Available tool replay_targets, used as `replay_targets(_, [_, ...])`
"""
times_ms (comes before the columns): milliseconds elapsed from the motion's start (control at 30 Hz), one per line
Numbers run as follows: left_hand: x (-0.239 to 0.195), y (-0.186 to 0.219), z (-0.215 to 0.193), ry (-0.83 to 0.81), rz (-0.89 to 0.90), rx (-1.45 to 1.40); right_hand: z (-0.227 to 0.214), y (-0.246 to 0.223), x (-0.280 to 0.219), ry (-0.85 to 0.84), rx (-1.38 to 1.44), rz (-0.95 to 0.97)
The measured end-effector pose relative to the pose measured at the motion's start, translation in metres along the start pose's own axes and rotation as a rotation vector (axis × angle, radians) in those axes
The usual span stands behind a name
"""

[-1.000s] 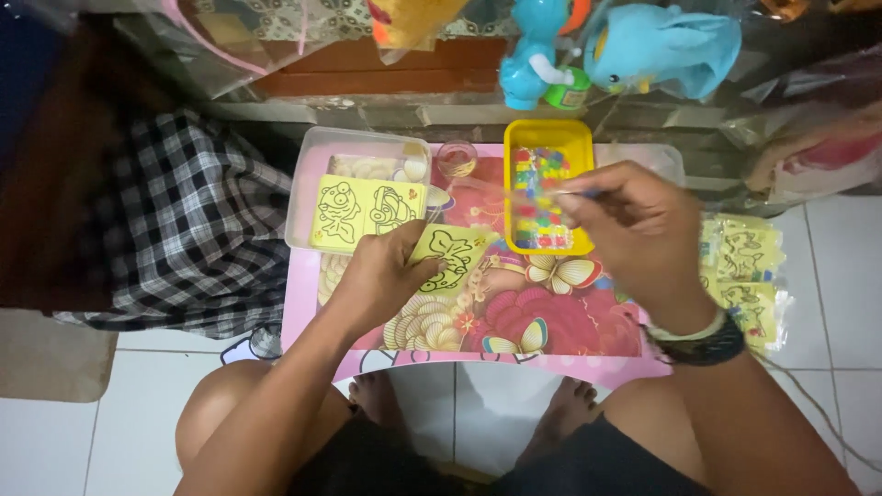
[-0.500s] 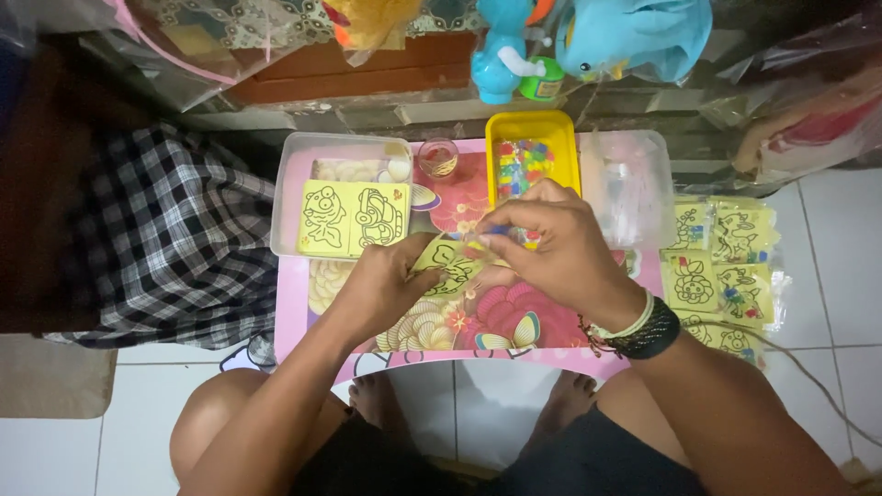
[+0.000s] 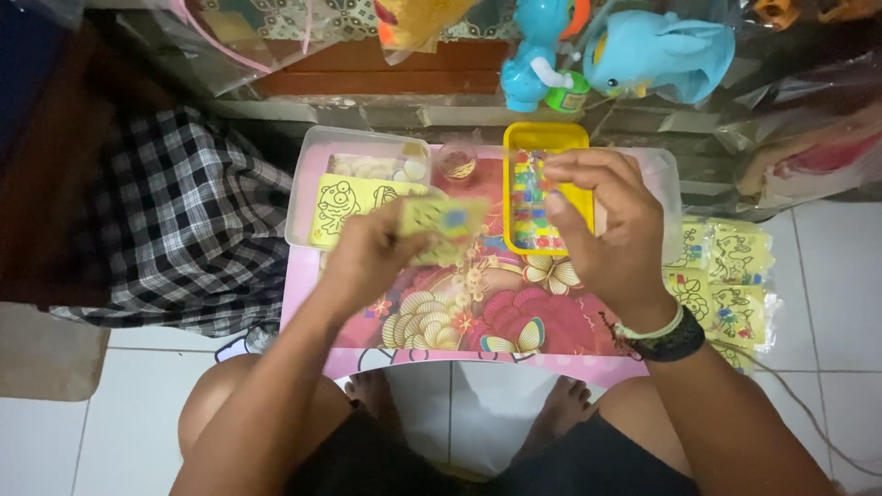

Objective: The person sits on the floor and packs small yellow paper cutouts with cartoon designs into clear plastic bags. They add colorful beads from a yellow tray into each bag, seal the bags, and place them on the floor.

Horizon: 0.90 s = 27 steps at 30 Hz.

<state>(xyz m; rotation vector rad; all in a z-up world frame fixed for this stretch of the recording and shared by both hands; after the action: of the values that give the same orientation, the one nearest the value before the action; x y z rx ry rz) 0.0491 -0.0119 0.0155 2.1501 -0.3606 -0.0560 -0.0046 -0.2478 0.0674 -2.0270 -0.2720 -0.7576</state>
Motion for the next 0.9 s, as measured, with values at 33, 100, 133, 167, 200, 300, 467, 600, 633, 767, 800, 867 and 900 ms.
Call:
replay_targets(33, [0.004,-0.011,-0.007,0.092,-0.011,0.012,0.0,0.008,-0.001,0.018,0.029,0.054])
replay_targets(100, [0.006,-0.019,-0.022,0.108,-0.03,-0.103,0.009,0.034,-0.003,0.001,0.025,0.112])
replay_targets(133, [0.007,-0.024,-0.03,0.12,-0.046,-0.215,0.014,0.048,-0.004,-0.012,0.023,0.172])
replay_targets(167, [0.009,-0.027,-0.033,0.131,-0.045,-0.222,0.023,0.06,-0.002,-0.019,0.02,0.162])
replay_targets(200, [0.01,-0.031,-0.038,0.172,-0.053,-0.161,0.034,0.074,0.0,-0.052,-0.033,0.202])
replay_targets(300, [0.014,-0.039,-0.056,0.256,-0.068,-0.108,0.073,0.109,0.014,-0.159,-0.171,0.155])
replay_targets(467, [0.009,-0.04,-0.079,0.314,-0.019,0.011,0.147,0.15,0.039,-0.391,-0.478,0.056])
replay_targets(600, [0.003,-0.029,-0.093,0.275,0.05,0.017,0.191,0.2,0.046,-0.681,-0.793,0.337])
replay_targets(633, [0.0,-0.022,-0.095,0.245,0.055,0.018,0.203,0.223,0.043,-0.762,-0.956,0.348])
replay_targets(767, [0.0,-0.032,-0.099,0.209,0.049,-0.019,0.211,0.178,0.048,-0.89,-1.062,0.27])
replay_targets(800, [0.001,-0.034,-0.099,0.178,0.041,-0.002,0.201,0.147,0.051,-0.701,-0.746,0.495])
replay_targets(867, [0.002,-0.036,-0.1,0.147,0.035,0.01,0.192,0.154,0.049,-0.498,-0.428,0.698])
replay_targets(900, [0.002,-0.036,-0.101,0.141,0.035,0.013,0.19,0.193,0.046,-0.557,-0.679,0.674])
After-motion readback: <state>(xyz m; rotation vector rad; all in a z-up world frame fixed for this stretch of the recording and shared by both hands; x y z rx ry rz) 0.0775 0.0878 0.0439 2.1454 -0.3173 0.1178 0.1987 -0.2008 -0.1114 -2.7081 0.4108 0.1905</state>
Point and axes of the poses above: each hand's wrist, its own x-axis towards the middle knuckle, its own z-axis out of the palm, y = z × x, the point moved 4 cm from there along x, towards the middle knuckle, and after that the axes turned 8 degrees about y, right-handed, at the moved point
